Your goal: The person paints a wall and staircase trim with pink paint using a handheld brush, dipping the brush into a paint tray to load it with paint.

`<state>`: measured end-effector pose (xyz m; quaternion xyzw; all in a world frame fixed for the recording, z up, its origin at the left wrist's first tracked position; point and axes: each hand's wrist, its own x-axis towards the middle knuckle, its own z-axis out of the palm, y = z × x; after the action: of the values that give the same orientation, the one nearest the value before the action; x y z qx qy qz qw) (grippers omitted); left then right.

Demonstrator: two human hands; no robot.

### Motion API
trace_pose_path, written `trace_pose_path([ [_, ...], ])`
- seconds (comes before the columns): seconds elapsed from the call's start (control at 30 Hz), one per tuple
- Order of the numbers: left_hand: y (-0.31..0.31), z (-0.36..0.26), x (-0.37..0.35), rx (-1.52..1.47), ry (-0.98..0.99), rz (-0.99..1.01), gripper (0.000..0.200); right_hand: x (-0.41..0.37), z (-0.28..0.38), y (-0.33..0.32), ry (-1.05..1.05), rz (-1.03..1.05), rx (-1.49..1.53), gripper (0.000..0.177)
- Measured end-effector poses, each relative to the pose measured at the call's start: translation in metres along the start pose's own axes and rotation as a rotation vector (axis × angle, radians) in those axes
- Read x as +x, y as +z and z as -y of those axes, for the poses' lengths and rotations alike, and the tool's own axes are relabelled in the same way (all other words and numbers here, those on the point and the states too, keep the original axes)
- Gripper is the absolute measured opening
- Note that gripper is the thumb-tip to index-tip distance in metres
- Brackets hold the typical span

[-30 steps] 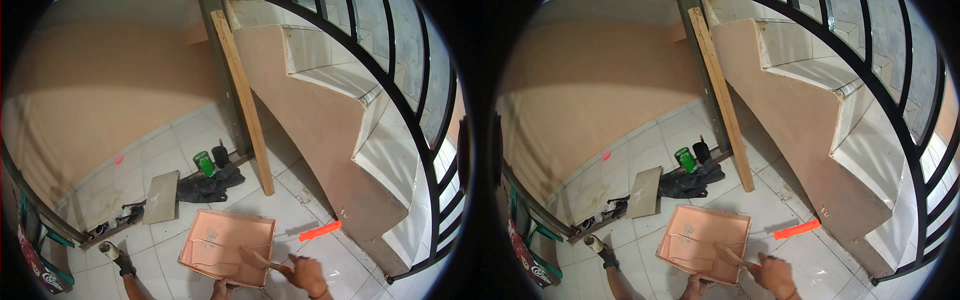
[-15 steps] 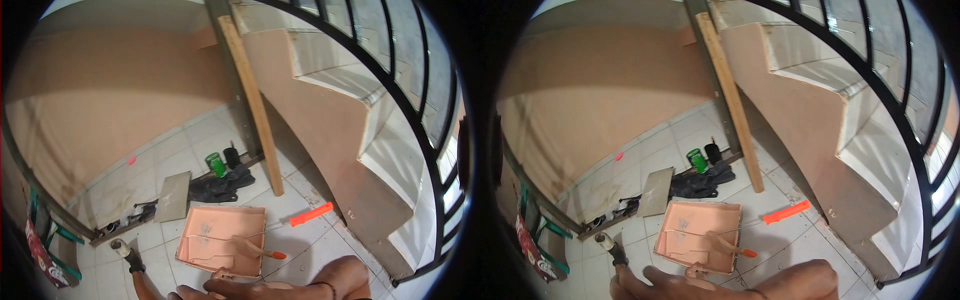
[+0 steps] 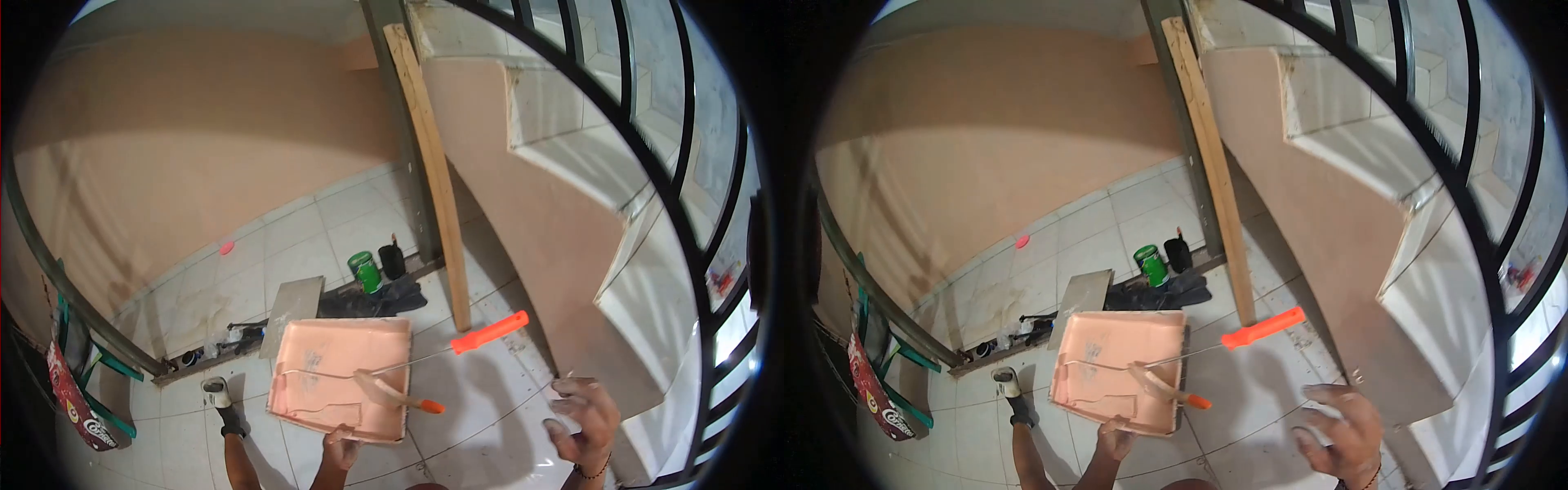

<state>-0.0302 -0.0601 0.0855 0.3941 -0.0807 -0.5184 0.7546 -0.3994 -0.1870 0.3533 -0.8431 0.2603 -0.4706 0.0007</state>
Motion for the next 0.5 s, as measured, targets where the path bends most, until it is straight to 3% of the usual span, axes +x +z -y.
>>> trace_pose_path([
  [0.03,0.009,-0.006,-0.005,0.144,0.091,-0.018,0.023,0.005,-0.002,-0.012,0.169,-0.143,0.04,0.012],
  [0.07,0.021,-0.015,-0.012,0.292,0.183,-0.043,0.028,0.015,-0.004,-0.023,0.173,-0.13,0.032,0.012],
  [0.1,0.071,-0.046,-0.02,-0.062,-0.023,-0.214,0.031,0.025,-0.004,-0.035,0.362,-0.236,0.15,0.008],
  [0.13,0.079,-0.061,-0.029,-0.072,-0.032,-0.216,0.031,0.032,0.004,-0.047,0.541,-0.351,0.263,0.007],
  [0.23,0.107,-0.108,-0.041,-0.056,-0.03,0.005,0.041,0.047,-0.002,-0.07,0.608,-0.199,0.267,0.005],
  [0.27,0.126,-0.126,-0.05,-0.054,-0.041,0.002,0.041,0.066,0.006,-0.081,0.567,-0.04,0.076,0.005],
  [0.33,0.168,-0.166,-0.069,0.045,0.098,-0.082,0.046,0.07,0.009,-0.079,0.689,-0.058,0.133,0.007],
  [0.37,0.156,-0.178,-0.073,-0.036,0.104,-0.092,0.049,0.068,0.018,-0.076,0.687,-0.061,0.127,0.007],
  [0.47,0.197,-0.234,-0.101,-0.107,0.027,-0.061,0.052,0.05,0.021,-0.056,0.804,0.01,0.224,0.008],
  [0.5,0.178,-0.241,-0.102,-0.142,-0.012,-0.019,0.051,0.038,0.024,-0.054,0.806,0.062,0.199,0.009],
])
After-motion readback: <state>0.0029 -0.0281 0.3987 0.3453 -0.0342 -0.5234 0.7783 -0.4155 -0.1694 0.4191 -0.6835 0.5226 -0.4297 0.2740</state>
